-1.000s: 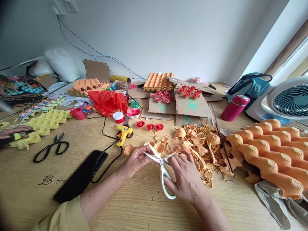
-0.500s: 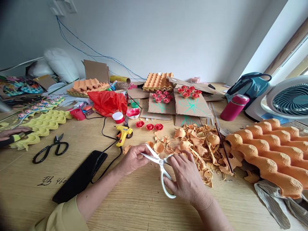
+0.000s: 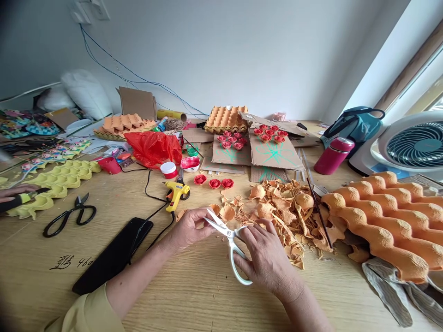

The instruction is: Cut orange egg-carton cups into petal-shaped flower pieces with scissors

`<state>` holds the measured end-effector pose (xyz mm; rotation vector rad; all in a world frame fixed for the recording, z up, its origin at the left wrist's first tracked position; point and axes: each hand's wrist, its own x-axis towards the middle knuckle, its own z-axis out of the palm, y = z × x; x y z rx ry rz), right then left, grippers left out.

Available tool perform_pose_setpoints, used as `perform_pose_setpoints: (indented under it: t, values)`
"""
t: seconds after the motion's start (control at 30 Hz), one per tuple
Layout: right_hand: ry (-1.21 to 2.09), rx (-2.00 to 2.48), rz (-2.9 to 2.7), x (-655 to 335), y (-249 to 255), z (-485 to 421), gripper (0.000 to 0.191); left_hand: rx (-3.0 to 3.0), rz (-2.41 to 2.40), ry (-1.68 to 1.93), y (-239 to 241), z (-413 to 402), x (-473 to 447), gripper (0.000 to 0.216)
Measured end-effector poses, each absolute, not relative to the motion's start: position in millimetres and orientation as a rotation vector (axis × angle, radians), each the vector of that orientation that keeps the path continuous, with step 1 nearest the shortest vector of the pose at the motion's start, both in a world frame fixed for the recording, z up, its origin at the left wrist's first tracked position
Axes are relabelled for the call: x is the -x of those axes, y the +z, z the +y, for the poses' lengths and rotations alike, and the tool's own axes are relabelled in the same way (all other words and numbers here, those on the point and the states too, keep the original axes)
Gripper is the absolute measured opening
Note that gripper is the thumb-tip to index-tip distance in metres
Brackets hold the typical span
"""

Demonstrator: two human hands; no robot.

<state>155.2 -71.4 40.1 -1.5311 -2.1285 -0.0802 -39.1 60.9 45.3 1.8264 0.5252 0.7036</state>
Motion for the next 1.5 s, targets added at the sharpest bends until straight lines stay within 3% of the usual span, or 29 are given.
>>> perform_pose_setpoints:
  t: [0.27, 0.7, 1.17, 1.5]
  values:
    - [-0.123, 1.555, -2.093, -160, 25, -66, 0.021, -1.673, 0.566, 0.654, 39, 61, 33, 0.013]
    - [0.639, 1.491, -1.432, -153, 29, -68, 0.014, -1.608, 0.535, 0.526, 23, 58, 28, 0.027]
    - [0.757, 1.421, -1.423, -144, 31, -67, 0.016, -1.519, 0.467, 0.55, 27, 48, 27, 0.037]
    - [0.945, 1.273, -1.086, -133, 18, -61, 0.039, -1.139, 0.343, 0.497, 23, 40, 22, 0.057]
